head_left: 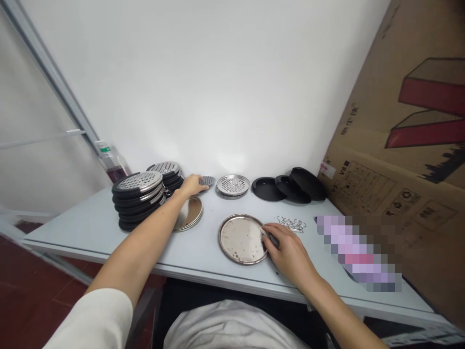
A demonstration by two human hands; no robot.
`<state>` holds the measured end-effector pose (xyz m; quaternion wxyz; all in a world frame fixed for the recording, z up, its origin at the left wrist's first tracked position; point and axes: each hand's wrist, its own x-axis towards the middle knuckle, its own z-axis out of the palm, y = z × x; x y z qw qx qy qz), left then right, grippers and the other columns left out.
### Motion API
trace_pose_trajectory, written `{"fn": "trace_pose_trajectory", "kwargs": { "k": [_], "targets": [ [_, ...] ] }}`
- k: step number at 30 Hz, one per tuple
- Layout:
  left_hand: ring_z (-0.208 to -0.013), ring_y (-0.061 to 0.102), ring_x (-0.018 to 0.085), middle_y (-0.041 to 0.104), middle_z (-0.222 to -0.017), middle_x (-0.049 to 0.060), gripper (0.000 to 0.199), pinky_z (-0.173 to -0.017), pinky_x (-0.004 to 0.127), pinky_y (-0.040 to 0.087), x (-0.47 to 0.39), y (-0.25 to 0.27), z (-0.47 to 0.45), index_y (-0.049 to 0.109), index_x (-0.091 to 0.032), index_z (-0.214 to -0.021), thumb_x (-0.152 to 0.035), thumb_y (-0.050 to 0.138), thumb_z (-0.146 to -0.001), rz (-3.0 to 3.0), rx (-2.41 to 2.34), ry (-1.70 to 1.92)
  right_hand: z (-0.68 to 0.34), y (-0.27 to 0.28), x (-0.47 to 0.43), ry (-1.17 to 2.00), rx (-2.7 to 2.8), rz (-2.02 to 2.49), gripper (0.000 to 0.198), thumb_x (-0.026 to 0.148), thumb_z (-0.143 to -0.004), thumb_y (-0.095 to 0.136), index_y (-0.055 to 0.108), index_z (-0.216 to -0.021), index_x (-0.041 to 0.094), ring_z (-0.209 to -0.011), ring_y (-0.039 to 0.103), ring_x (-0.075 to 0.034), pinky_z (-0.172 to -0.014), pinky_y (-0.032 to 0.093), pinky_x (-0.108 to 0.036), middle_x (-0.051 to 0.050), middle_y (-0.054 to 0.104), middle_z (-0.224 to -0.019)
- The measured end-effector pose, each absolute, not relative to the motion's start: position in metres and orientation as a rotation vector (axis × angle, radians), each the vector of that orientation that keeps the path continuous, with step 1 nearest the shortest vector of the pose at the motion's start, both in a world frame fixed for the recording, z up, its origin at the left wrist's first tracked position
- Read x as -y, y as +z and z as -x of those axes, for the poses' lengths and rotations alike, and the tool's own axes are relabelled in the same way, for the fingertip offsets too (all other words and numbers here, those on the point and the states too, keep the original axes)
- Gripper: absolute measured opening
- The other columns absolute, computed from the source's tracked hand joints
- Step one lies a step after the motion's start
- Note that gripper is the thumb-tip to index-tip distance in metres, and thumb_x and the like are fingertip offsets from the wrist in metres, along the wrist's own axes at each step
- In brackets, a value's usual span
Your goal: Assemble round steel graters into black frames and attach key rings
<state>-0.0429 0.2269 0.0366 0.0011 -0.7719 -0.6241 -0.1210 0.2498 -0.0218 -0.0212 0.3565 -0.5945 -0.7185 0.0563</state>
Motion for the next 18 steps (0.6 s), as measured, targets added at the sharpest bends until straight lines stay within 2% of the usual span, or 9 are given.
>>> {"fn": "trace_pose_trajectory", "kwargs": {
  "k": [4,9,14,18],
  "targets": [
    [-0.099,0.065,0.025,0.072,-0.106,0.012,0.045,-0.085,0.030,0.047,-0.220,0.047,0.043,0.070,-0.017,-0.109,-0.051,0.064,-0.082,2.387,1.876,-0.406,-0.250,-0.019,0.023,0.165,1.857,1.519,0.026,0.024,-0.092,0.049,0.067,-0.109,0.018,-0.107,0.062,-0.027,-0.097,0.046,-0.045,-0.011,0.069,-0.114],
    [-0.108,0.063,0.027,0.072,-0.109,0.013,0.026,-0.098,0.035,0.040,-0.211,0.063,0.041,0.073,-0.017,-0.105,-0.029,0.059,-0.086,2.313,1.735,-0.433,-0.251,-0.019,0.023,0.180,1.851,1.516,0.031,0.022,-0.094,0.044,0.062,-0.118,0.018,-0.110,0.062,-0.027,-0.100,0.044,-0.047,-0.011,0.069,-0.115],
    [-0.106,0.063,0.028,0.072,-0.107,0.014,0.027,-0.108,0.043,0.032,-0.194,0.084,0.036,0.073,-0.014,-0.104,-0.023,0.052,-0.089,2.264,1.597,-0.536,-0.253,-0.025,0.021,0.174,1.812,1.531,0.035,0.023,-0.093,0.044,0.059,-0.124,0.016,-0.112,0.062,-0.028,-0.097,0.048,-0.046,-0.013,0.068,-0.118],
    [-0.108,0.062,0.022,0.071,-0.112,0.008,0.028,-0.116,0.042,0.023,-0.153,0.088,0.022,0.069,-0.017,-0.111,-0.023,0.048,-0.093,2.307,1.394,-0.674,-0.256,-0.032,0.019,0.180,1.733,1.543,0.040,0.022,-0.094,0.039,0.055,-0.129,0.015,-0.113,0.063,-0.028,-0.097,0.049,-0.047,-0.014,0.068,-0.121]
  ]
}}
